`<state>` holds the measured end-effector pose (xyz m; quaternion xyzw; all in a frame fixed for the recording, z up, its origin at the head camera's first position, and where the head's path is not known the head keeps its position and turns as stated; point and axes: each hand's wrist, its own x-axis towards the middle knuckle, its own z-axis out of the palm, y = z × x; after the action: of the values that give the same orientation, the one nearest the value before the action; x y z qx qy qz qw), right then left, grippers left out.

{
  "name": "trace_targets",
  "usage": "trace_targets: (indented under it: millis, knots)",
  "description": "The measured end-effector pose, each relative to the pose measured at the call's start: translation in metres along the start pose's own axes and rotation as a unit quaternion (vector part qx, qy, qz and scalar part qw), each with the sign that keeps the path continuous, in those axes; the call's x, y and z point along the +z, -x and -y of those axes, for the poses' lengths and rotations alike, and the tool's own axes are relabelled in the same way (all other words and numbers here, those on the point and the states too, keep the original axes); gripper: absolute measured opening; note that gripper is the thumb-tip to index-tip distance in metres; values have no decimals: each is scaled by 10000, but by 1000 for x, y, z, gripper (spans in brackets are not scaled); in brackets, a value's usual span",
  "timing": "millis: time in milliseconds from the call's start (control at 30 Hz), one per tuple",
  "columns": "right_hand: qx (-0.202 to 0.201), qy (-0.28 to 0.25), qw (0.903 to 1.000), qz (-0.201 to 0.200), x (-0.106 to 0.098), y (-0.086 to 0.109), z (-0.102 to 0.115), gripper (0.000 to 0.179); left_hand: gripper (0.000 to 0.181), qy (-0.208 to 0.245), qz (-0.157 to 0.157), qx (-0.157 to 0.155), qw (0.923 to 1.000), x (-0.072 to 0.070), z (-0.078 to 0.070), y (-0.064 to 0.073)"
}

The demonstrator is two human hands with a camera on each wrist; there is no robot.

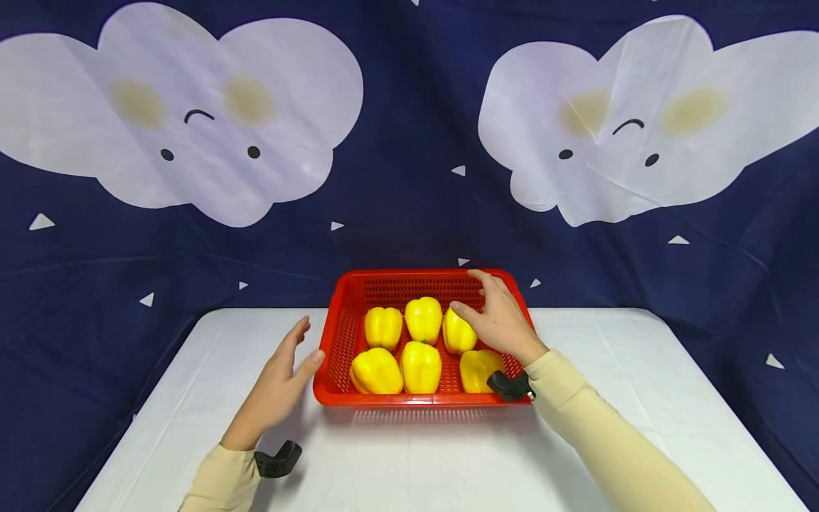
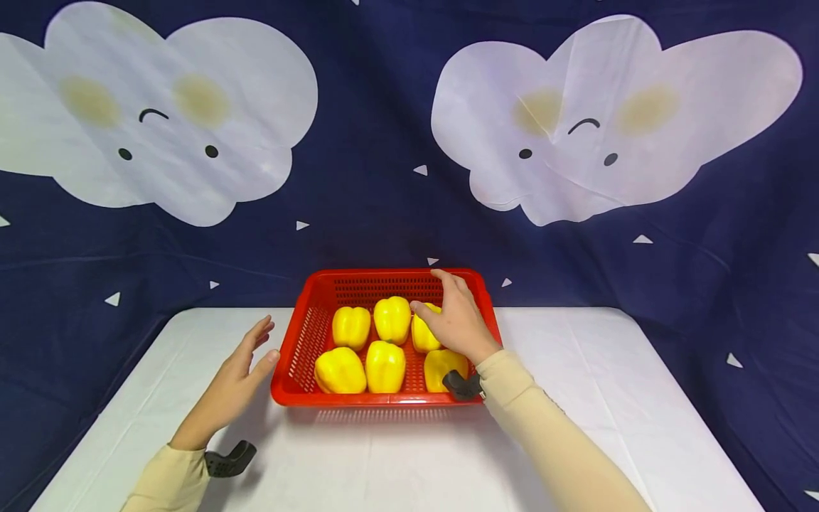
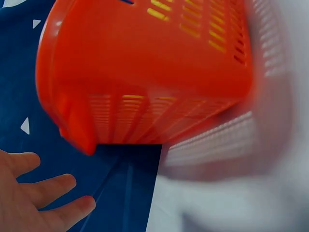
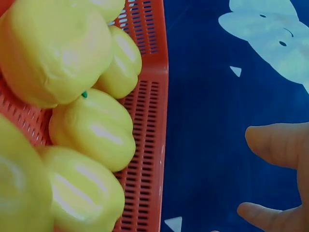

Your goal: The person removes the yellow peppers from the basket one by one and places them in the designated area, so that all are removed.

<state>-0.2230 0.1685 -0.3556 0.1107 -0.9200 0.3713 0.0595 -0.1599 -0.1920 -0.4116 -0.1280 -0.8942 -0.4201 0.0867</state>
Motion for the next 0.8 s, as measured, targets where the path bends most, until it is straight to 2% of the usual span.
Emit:
trace_targets:
  millis: [367,600,800]
  knots:
    - [155,-587,9976,323,19,-12,17,70,71,12,148,-101,9998,13,3,3]
    - [259,-867,9947,495,34,-21,26,69,73,57,211,34,9998,21,2,6]
    - [403,-820,9938,634,49,-29,28,71,77,43,278,31,9996,29,1,7]
